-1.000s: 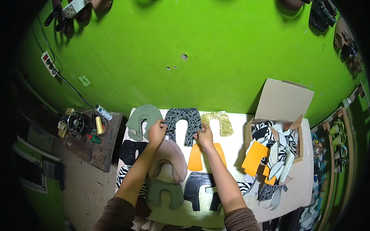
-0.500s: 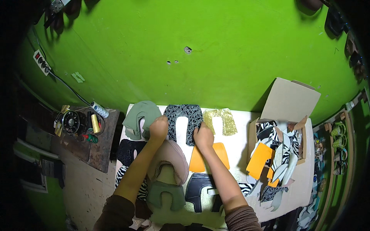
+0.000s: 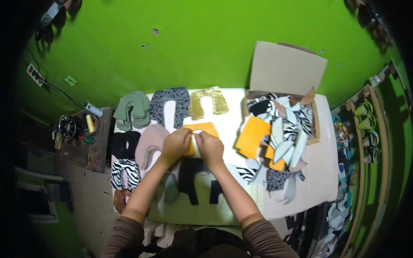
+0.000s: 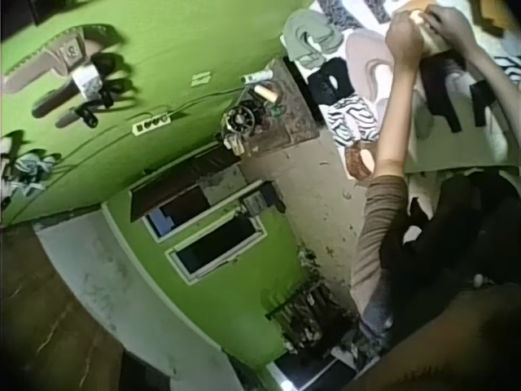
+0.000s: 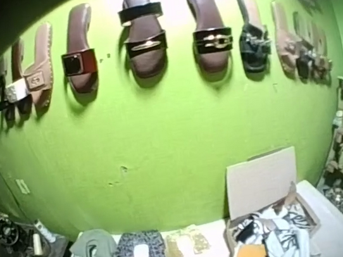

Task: The person is sorting and organizing various patterned and colored shoe upper components on a workspace.

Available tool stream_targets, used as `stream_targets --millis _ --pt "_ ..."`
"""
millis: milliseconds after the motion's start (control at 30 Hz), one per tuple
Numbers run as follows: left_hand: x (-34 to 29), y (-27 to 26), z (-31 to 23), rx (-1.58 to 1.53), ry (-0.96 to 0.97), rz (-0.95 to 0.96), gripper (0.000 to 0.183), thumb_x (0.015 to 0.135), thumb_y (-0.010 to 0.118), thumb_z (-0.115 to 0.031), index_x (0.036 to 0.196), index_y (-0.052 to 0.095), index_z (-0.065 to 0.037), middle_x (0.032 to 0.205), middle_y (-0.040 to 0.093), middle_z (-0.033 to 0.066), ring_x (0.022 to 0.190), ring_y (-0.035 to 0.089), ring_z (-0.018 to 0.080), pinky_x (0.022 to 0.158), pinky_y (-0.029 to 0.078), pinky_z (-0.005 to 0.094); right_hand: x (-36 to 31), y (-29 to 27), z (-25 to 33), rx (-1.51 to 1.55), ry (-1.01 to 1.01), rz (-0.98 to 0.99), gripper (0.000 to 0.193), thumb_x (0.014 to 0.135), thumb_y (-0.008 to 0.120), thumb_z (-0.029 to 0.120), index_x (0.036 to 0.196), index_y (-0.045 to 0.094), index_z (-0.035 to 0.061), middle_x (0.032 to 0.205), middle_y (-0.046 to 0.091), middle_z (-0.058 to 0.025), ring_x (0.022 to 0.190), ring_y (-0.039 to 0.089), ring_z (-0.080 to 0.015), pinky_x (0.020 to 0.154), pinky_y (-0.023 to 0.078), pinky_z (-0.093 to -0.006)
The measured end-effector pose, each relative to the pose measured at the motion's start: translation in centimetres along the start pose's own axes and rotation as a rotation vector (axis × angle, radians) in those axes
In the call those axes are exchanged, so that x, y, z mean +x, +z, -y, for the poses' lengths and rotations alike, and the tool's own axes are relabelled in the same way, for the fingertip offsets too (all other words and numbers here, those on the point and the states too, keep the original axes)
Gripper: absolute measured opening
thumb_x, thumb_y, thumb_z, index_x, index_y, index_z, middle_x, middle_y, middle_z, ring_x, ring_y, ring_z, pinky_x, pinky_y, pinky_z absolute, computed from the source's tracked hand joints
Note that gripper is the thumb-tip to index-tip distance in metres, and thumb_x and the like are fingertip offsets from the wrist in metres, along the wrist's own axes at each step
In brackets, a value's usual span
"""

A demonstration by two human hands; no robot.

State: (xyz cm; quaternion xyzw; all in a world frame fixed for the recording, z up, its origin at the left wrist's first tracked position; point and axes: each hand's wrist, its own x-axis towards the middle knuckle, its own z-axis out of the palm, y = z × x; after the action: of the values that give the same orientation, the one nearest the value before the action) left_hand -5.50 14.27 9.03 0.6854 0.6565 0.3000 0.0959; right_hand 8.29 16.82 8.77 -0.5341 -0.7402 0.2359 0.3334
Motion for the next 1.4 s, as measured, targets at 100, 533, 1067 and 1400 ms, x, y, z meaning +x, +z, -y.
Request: stream_targets --millis 100,533,1067,1400 --pt "-1.2 2.8 -4.4 -0.041 0.038 0.1 0.015 0.081 0.053 -0.013 0.089 0.062 -0.004 0.084 0.063 0.0133 0.078 0.061 0.0309 0.067 0.049 0.0376 -4.1 -3.7 -2.5 -0.071 0.055 0.117 0.017 0.082 0.06 0.021 0.073 0.062 0.0073 0.066 0.06 -0.0117 0.059 0.059 -0.0304 0.051 0.046 -0.0373" --pt "-10.2 11.3 -19.3 -0.316 -0.115 0.3 0.019 0.085 0.053 -0.015 0.1 0.06 -0.005 0.094 0.061 0.012 0.085 0.06 0.0289 0.072 0.047 0.0345 -16.3 -18.1 -14.0 -0.003 -0.147 0.087 0.01 0.077 0.057 0.004 0.087 0.059 0.0053 0.077 0.058 -0.0104 0.072 0.058 -0.0271 0.062 0.047 -0.0361" --pt "-11.3 19.8 -25.3 -0.697 -0.472 0.164 0.055 0.074 0.067 -0.009 0.119 0.039 0.004 0.096 0.048 0.0128 0.074 0.049 0.0162 0.069 0.046 0.0286 -18.8 -25.0 -18.7 0.051 -0.122 -0.024 0.011 0.078 0.054 0.004 0.087 0.061 0.0058 0.08 0.059 -0.0093 0.076 0.059 -0.0271 0.066 0.048 -0.0354" --pt "-12.5 17.5 -27.5 -0.651 -0.551 0.06 0.062 0.077 0.063 -0.002 0.129 0.03 -0.002 0.103 0.056 0.0121 0.073 0.054 0.0152 0.067 0.044 0.0258 -19.2 -25.8 -20.0 0.06 -0.103 0.008 0.016 0.078 0.055 0.005 0.093 0.06 0.0036 0.091 0.058 -0.0108 0.089 0.055 -0.0287 0.077 0.044 -0.0366"
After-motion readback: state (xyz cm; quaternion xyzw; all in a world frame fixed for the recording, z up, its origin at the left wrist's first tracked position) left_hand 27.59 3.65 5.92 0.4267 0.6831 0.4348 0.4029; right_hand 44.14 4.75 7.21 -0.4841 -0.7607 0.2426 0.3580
